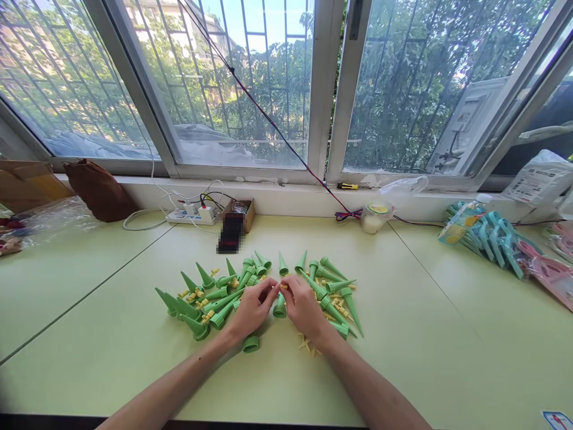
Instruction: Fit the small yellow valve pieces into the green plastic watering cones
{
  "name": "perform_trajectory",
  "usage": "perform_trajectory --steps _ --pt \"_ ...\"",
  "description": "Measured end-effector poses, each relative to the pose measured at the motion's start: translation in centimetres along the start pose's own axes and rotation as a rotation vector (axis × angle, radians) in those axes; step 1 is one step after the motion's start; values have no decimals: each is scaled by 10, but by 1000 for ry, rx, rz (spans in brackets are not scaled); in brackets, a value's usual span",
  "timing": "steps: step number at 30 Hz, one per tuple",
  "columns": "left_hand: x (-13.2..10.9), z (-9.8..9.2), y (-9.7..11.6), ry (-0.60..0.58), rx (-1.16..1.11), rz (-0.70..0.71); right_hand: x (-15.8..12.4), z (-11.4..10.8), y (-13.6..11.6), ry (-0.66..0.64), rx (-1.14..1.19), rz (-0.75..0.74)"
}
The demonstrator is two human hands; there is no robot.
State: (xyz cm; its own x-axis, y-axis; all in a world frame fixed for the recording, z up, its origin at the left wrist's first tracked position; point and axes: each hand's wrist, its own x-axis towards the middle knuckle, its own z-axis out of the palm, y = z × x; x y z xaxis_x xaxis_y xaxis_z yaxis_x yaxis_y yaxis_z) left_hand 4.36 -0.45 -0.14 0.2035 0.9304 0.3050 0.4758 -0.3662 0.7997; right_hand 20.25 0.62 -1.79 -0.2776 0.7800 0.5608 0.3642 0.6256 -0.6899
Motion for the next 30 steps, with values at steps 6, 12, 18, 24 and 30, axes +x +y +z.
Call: perform_trajectory --steps 6,12,18,24,30 --pt "-1 0 -3 -50 115 24 -2 2 8 60 -37 49" --pt "-2 1 -5 -172 243 45 -2 2 9 43 -51 83" --pt "-2 0 -5 -209 272 66 -2 2 9 41 -49 102" --pt "0 -1 -6 -244 290 96 -3 4 13 41 -56 108" --pt "0 -1 -3 -270 328 102 -3 4 12 35 -46 106"
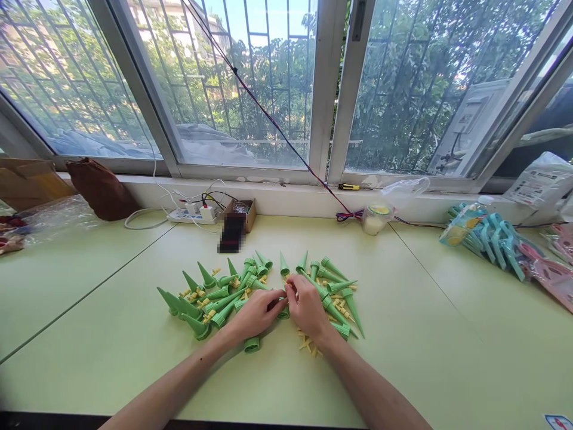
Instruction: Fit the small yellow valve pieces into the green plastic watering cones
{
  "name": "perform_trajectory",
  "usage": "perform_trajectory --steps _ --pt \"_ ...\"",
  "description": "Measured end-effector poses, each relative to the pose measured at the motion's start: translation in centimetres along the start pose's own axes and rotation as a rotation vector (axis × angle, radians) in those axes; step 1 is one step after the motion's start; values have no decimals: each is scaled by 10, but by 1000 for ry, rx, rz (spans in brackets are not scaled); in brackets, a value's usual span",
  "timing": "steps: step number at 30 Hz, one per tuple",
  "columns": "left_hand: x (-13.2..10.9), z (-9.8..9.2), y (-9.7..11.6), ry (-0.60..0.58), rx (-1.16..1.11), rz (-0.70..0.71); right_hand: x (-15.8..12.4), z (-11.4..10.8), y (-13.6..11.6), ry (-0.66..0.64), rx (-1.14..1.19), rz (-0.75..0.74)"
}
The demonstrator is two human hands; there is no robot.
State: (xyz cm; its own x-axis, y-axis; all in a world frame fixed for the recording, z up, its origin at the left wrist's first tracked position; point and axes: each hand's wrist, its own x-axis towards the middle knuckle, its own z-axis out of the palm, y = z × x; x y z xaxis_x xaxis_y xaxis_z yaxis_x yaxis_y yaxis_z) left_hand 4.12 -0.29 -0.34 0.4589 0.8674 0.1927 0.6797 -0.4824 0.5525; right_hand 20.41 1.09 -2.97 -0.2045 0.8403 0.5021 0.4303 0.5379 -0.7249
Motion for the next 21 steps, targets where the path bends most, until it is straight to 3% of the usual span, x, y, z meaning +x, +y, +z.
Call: perform_trajectory --steps 21 --pt "-1 -2 4 -7 -35 -21 2 -2 -4 -16 1 0"
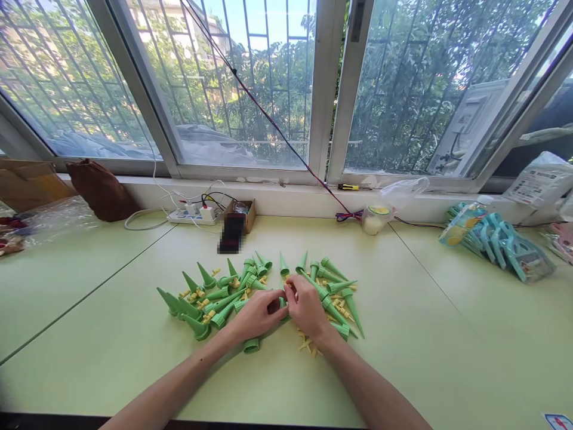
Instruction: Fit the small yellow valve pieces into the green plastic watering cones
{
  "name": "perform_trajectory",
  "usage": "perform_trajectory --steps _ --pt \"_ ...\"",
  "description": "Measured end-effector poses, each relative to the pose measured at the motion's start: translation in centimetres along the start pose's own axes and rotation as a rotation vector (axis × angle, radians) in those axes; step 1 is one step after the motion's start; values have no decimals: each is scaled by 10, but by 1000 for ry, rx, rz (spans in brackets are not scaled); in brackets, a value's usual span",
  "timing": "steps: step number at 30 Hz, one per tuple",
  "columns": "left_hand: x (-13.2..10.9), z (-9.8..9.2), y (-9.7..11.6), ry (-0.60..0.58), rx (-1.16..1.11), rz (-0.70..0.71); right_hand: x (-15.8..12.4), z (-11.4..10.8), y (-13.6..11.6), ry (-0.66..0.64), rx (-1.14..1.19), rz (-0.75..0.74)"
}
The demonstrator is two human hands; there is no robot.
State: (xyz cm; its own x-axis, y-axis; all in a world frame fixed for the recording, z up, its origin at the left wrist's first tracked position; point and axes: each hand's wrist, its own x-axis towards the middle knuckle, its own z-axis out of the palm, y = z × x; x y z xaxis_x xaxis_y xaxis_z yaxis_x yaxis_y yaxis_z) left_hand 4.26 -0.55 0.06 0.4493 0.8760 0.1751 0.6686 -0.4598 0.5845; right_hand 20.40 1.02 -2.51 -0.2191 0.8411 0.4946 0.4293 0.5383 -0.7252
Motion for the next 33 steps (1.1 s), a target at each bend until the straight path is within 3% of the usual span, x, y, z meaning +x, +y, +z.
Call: perform_trajectory --steps 33 --pt "-1 1 2 45 -16 12 0 0 0 4 10 -9"
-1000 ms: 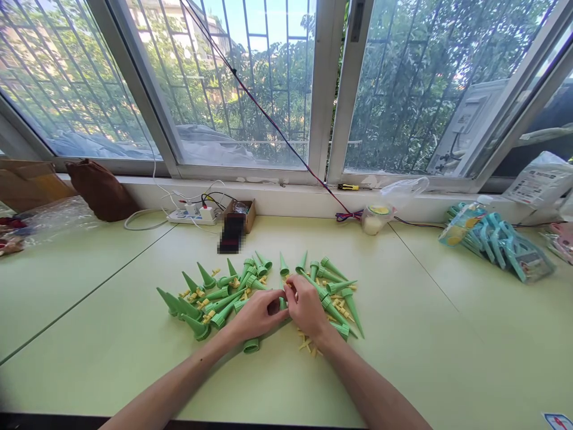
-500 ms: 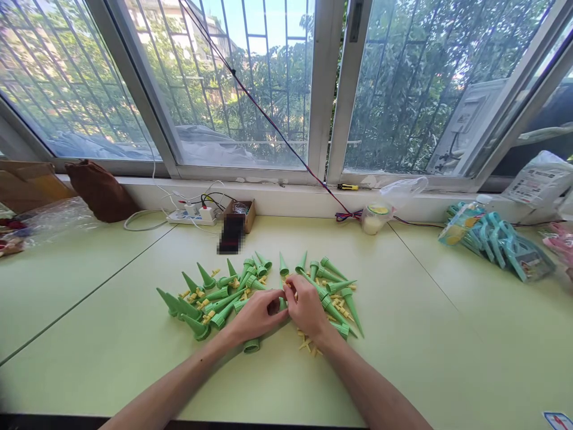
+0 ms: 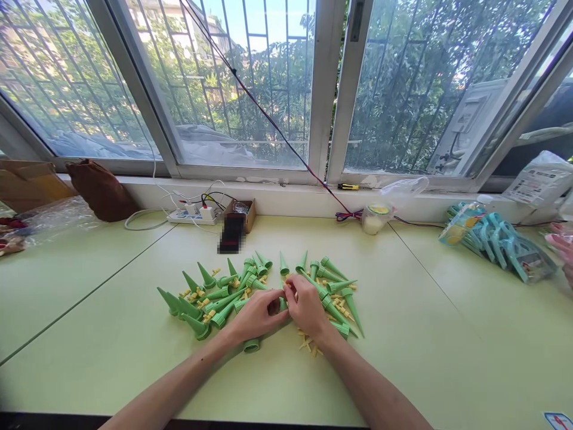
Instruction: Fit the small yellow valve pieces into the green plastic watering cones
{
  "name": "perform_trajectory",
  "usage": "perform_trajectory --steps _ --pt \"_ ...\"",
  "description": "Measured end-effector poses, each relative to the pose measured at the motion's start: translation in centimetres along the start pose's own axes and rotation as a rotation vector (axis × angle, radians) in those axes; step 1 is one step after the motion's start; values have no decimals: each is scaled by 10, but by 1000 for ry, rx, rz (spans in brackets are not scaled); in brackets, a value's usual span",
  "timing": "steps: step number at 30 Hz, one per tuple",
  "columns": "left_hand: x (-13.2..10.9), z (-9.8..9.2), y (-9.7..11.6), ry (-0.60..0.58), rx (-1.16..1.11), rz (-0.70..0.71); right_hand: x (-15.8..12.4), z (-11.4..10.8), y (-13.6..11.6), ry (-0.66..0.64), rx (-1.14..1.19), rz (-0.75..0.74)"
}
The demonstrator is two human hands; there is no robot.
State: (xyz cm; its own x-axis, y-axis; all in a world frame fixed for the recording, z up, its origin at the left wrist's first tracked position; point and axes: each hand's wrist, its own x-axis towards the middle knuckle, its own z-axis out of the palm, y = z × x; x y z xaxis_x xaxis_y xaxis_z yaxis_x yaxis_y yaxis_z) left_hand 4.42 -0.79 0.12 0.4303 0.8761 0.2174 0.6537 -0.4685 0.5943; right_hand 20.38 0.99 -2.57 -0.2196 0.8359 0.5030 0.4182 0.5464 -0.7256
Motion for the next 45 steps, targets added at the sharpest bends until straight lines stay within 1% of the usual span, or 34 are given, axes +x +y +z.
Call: perform_trajectory --steps 10,20,29,45 --pt "0 0 1 6 -4 -3 0 1 2 5 -16 -3" --pt "0 -2 6 1 -9 -5 1 -1 -1 -2 -20 -3" --pt "0 -3 5 -17 -17 -3 1 0 0 -13 -16 5" --pt "0 0 3 -5 17 -10 1 0 0 -22 -17 -2"
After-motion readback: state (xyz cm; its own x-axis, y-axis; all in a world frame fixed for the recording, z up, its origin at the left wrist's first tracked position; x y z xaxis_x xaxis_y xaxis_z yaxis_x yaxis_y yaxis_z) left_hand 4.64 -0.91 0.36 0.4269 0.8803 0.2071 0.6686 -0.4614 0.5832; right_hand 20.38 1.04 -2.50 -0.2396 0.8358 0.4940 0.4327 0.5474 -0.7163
